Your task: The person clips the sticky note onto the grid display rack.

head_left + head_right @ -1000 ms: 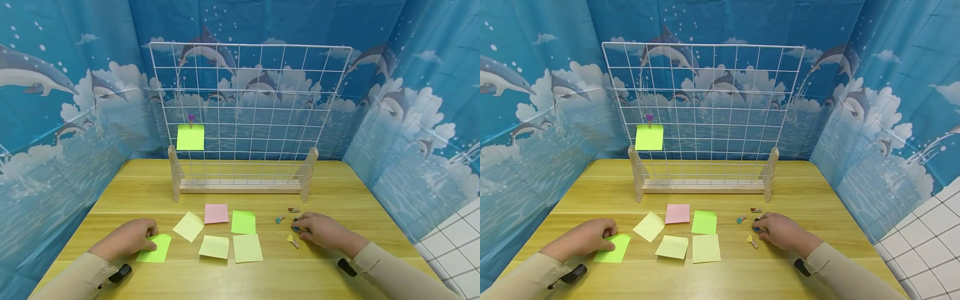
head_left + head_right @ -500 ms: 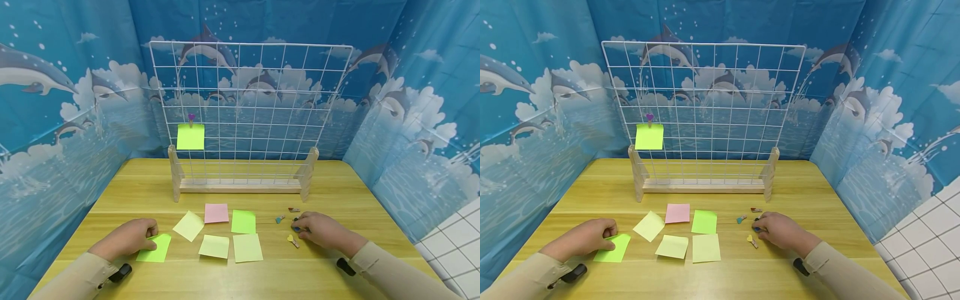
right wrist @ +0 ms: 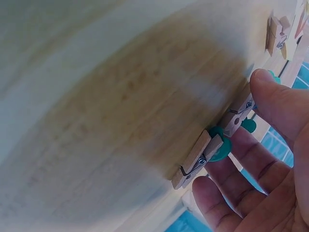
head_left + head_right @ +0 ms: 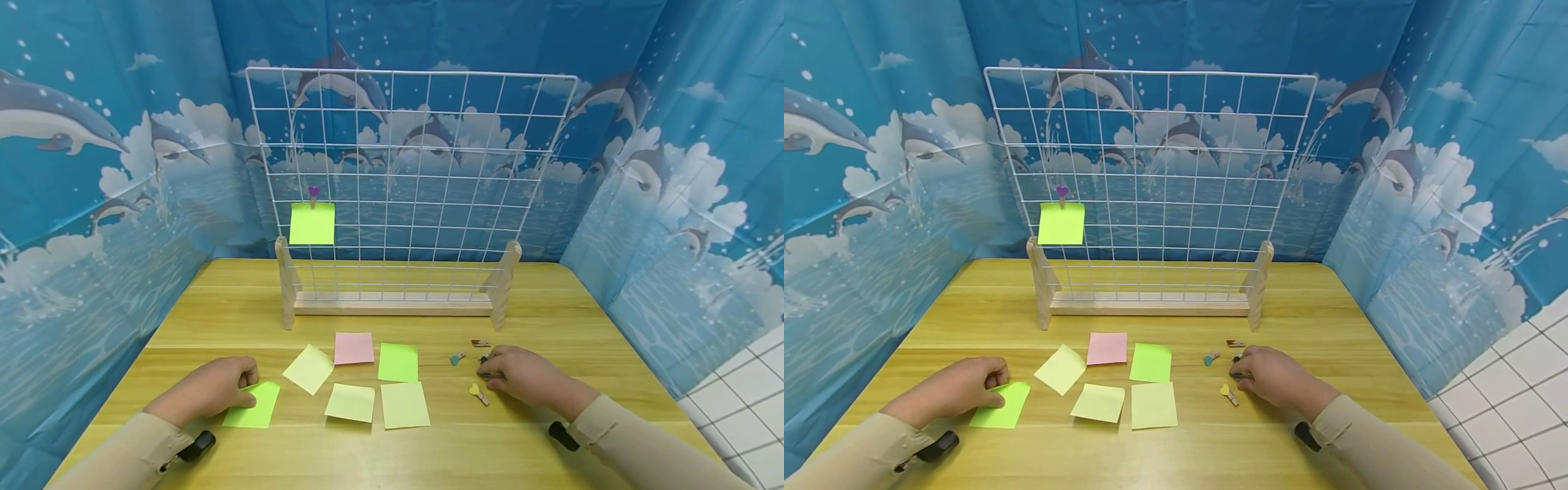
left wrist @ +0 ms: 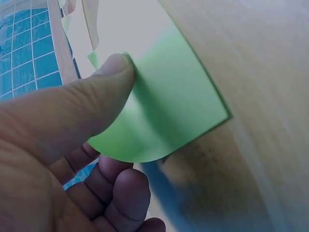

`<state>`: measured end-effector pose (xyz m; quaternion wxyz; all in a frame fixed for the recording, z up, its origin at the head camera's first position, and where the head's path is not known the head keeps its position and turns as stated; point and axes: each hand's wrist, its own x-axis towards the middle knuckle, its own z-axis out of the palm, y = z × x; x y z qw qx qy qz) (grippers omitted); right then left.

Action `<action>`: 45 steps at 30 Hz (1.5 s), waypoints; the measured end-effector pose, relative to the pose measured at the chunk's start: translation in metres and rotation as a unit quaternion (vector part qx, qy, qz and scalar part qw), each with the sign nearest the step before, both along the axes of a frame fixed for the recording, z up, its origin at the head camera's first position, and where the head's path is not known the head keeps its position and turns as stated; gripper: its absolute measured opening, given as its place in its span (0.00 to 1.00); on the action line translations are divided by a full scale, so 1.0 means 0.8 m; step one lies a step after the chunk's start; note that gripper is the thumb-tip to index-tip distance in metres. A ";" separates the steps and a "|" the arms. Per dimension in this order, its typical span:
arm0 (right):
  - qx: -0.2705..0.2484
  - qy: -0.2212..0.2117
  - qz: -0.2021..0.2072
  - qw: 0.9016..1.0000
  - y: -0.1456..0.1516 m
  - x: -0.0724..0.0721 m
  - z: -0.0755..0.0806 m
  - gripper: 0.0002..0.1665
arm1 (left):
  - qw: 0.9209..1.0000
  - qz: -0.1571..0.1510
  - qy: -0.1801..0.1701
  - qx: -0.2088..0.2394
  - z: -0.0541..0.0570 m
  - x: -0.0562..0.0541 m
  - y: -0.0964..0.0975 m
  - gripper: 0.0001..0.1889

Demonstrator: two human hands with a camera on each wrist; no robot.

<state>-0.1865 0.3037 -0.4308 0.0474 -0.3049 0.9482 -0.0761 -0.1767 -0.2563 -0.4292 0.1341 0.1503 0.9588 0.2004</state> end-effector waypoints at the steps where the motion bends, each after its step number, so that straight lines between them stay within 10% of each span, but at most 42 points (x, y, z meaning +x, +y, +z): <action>1: 0.001 0.001 0.000 1.000 0.000 0.000 0.000 0.16 | 1.000 0.000 0.001 -0.001 0.000 0.000 0.000 0.17; 27: -0.040 -0.026 0.017 0.999 -0.004 -0.003 -0.003 0.13 | 0.998 -0.022 0.051 -0.009 -0.002 -0.002 -0.004 0.11; 45: -0.029 -0.019 0.021 0.999 -0.015 -0.001 -0.002 0.02 | 0.999 0.002 0.024 0.048 0.017 -0.011 -0.008 0.08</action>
